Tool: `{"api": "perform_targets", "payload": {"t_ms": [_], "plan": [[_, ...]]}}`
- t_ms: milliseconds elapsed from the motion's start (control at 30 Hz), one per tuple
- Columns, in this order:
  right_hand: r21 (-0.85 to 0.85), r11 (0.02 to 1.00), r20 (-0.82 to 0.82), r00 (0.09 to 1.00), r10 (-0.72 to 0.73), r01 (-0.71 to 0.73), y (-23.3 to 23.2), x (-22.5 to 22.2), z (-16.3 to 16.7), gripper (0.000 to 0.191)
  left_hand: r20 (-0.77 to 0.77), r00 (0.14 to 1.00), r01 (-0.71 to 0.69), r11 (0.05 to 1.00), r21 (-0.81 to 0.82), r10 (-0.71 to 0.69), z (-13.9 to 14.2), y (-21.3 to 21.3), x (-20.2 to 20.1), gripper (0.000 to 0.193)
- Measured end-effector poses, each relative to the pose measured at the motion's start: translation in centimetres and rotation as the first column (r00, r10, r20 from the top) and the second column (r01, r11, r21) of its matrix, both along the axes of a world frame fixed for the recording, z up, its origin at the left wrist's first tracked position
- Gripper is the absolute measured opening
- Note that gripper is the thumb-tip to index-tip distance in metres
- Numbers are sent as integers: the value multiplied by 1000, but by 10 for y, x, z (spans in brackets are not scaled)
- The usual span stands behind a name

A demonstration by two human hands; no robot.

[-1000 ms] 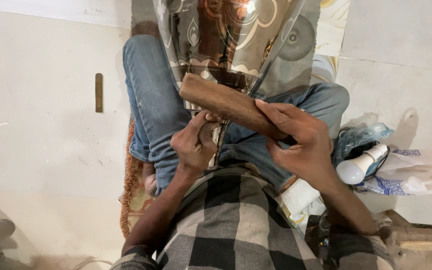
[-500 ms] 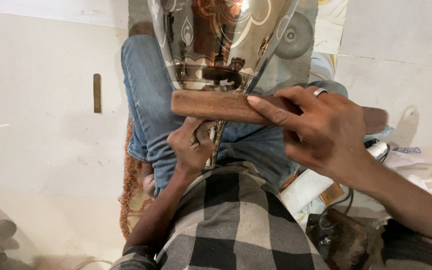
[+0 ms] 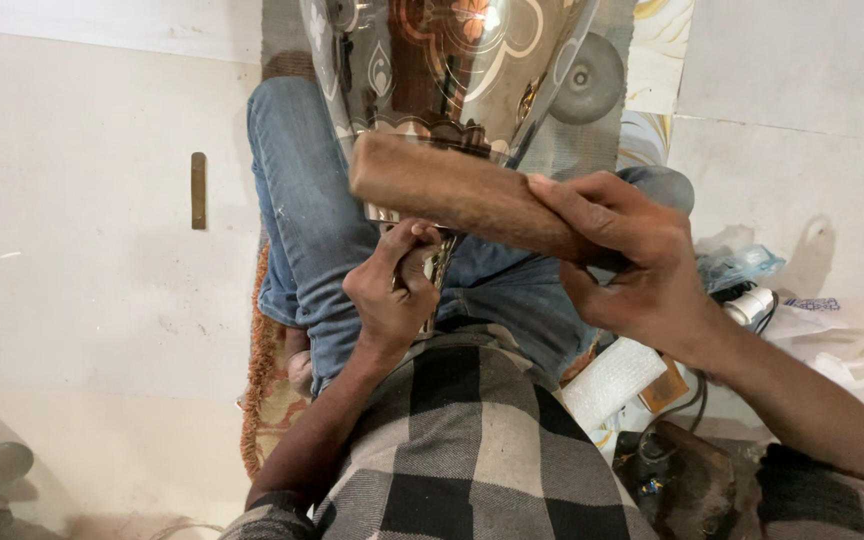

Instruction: The person sits cross-legged on the floor and repeatedly strikes the rim of a large, polished metal vessel with a wooden mallet. They hold the vessel steady with one hand while striking with the other, occasionally rotating the object to access different sections of the rim.

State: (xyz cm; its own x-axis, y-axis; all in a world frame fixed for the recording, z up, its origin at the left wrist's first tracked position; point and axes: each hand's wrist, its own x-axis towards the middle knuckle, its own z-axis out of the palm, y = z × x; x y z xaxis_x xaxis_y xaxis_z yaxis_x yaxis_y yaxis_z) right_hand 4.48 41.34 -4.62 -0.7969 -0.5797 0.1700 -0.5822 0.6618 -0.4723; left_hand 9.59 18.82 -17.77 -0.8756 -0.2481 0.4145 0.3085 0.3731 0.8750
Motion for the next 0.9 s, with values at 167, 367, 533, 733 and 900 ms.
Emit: {"api": "perform_targets", "payload": {"t_ms": [167,367,533,733,900], "plan": [[384,900,-43,977,-208,209,1,21,-1,79,3,993,122,988,-91,-122,0,-12,-2,40],[-331,856,289,906,-309,397,5,49,-80,73,191,895,441,863,-246,-402,7,-35,-26,68],[-551,690,363,879,-309,470,14,80,-142,69,181,810,582,728,-362,-557,26,-35,-46,66],[-503,616,486,788,-380,607,17,113,-162,70,338,703,706,556,-439,-626,43,-29,-65,65],[-413,544,481,682,-552,731,17,135,-158,66,288,650,746,519,-418,-703,42,-23,-71,65]]}}
